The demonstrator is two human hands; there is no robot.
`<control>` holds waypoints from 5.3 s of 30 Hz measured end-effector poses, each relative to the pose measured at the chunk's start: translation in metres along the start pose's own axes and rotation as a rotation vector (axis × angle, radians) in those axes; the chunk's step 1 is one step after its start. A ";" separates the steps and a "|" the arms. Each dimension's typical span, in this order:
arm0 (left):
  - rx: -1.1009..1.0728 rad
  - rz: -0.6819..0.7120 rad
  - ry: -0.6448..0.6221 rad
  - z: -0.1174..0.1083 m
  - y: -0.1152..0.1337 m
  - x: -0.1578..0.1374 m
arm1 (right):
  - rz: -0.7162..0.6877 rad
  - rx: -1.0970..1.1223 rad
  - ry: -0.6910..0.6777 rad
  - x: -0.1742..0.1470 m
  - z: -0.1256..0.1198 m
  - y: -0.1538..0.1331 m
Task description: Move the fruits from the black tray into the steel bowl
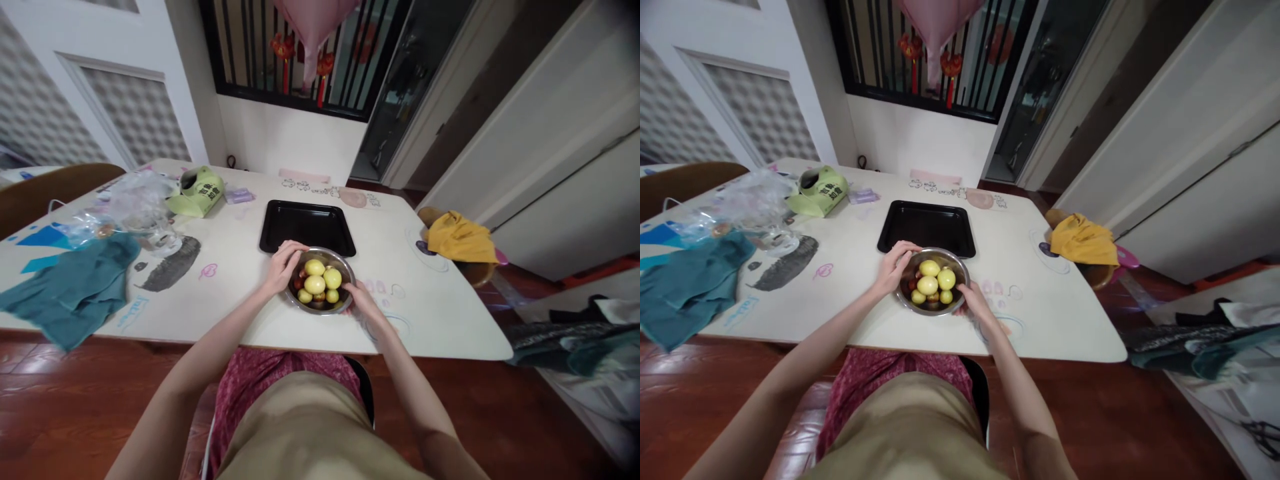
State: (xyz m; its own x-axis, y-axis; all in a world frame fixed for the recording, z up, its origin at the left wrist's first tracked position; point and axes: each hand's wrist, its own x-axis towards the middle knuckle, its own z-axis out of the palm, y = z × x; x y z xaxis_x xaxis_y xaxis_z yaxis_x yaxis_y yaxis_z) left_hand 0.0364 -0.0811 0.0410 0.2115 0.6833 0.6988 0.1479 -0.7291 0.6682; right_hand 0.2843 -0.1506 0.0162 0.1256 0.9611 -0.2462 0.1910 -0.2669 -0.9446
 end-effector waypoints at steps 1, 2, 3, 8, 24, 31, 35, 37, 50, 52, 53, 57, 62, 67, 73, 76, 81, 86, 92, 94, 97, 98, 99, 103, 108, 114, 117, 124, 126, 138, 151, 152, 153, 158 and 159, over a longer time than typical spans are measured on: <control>0.004 0.003 0.000 0.000 0.000 0.000 | 0.009 0.000 -0.004 -0.001 0.002 0.000; 0.009 0.004 0.001 0.000 0.000 0.000 | -0.002 -0.004 0.004 -0.002 0.003 0.000; 0.012 0.003 0.004 -0.001 -0.001 0.000 | -0.011 -0.003 0.016 -0.003 0.004 -0.001; 0.001 0.025 0.059 -0.002 -0.003 0.001 | -0.037 -0.018 0.071 -0.001 -0.007 -0.021; 0.090 -0.173 -0.210 0.005 -0.041 -0.005 | -0.071 -0.266 0.149 0.128 0.001 -0.134; 0.198 -0.198 -0.314 0.004 -0.048 -0.005 | -0.122 -0.573 0.146 0.151 0.003 -0.158; 0.276 -0.207 -0.376 0.004 -0.046 -0.005 | -0.131 -0.781 0.125 0.156 0.002 -0.176; 0.299 -0.208 -0.403 0.004 -0.046 -0.006 | -0.133 -0.877 0.122 0.157 0.003 -0.183; 0.365 -0.158 -0.459 0.005 -0.054 -0.007 | -0.216 -1.307 0.214 0.152 -0.001 -0.210; 0.369 -0.155 -0.471 0.005 -0.054 -0.007 | -0.223 -1.345 0.229 0.150 -0.004 -0.213; 0.371 -0.152 -0.473 0.005 -0.054 -0.007 | -0.225 -1.361 0.235 0.148 -0.005 -0.214; 0.382 -0.131 -0.475 0.006 -0.056 -0.007 | -0.240 -1.416 0.264 0.144 -0.011 -0.217; 0.406 -0.122 -0.493 0.007 -0.057 -0.009 | -0.264 -1.466 0.333 0.140 -0.016 -0.218; 0.420 -0.089 -0.496 0.007 -0.057 -0.009 | -0.270 -1.473 0.372 0.128 -0.027 -0.221; 0.390 -0.128 -0.375 0.007 -0.050 -0.007 | -0.224 -1.389 0.389 0.097 -0.061 -0.220; 0.356 -0.199 -0.275 0.006 -0.043 -0.006 | -0.173 -1.298 0.325 0.078 -0.081 -0.208; 0.234 -0.242 -0.143 0.006 -0.033 -0.003 | -0.148 -1.048 0.077 0.050 -0.092 -0.168; 0.124 -0.219 -0.005 -0.001 -0.035 0.002 | -0.179 -0.770 -0.211 0.038 -0.066 -0.120; 0.098 -0.232 0.027 -0.018 -0.038 0.006 | -0.194 -0.530 -0.517 0.048 -0.032 -0.087; 0.077 -0.239 0.035 -0.019 -0.039 0.006 | -0.208 -0.627 -0.450 0.057 -0.027 -0.088; 0.032 -0.236 0.041 -0.017 -0.040 0.006 | -0.244 -0.759 -0.274 0.076 -0.024 -0.096; 0.017 -0.229 0.036 -0.015 -0.041 0.005 | -0.269 -0.776 -0.215 0.083 -0.024 -0.099; 0.003 -0.218 0.030 -0.014 -0.042 0.005 | -0.300 -0.786 -0.155 0.091 -0.024 -0.102; -0.042 -0.163 0.009 -0.014 -0.044 0.004 | -0.474 -0.848 0.041 0.121 -0.016 -0.109; -0.031 -0.031 -0.076 -0.020 -0.047 0.002 | -0.684 -0.892 0.020 0.144 0.007 -0.097; 0.004 0.128 -0.253 -0.032 -0.054 0.004 | -0.816 -0.909 0.018 0.163 0.015 -0.077; 0.014 0.147 -0.335 -0.037 -0.054 0.008 | -0.865 -0.835 0.026 0.160 0.011 -0.078; -0.032 0.086 -0.428 -0.039 -0.050 0.005 | -0.889 -0.571 -0.225 0.086 -0.005 -0.094; -0.035 0.069 -0.448 -0.037 -0.052 0.002 | -0.873 -0.584 -0.364 0.065 -0.005 -0.092; -0.027 0.065 -0.469 -0.039 -0.047 0.004 | -0.831 -0.924 -0.608 0.051 0.018 -0.064; 0.021 0.171 -0.441 -0.040 -0.044 0.005 | -0.818 -0.915 -0.548 0.050 0.015 -0.068; 0.022 0.183 -0.437 -0.040 -0.044 0.004 | -0.817 -0.912 -0.546 0.049 0.014 -0.069; 0.024 0.193 -0.435 -0.040 -0.044 0.004 | -0.817 -0.909 -0.546 0.049 0.013 -0.071; 0.024 0.228 -0.440 -0.039 -0.045 0.002 | -0.867 -0.820 -0.484 0.052 0.002 -0.083; 0.020 0.231 -0.441 -0.039 -0.046 0.002 | -0.894 -0.783 -0.437 0.056 -0.001 -0.086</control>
State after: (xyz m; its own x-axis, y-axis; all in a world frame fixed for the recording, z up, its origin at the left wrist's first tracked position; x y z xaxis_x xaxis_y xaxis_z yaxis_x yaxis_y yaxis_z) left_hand -0.0073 -0.0454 0.0215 0.6286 0.4260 0.6507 0.0663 -0.8629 0.5010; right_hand 0.2759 -0.0743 0.0835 -0.6467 0.7311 0.2173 0.5847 0.6582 -0.4742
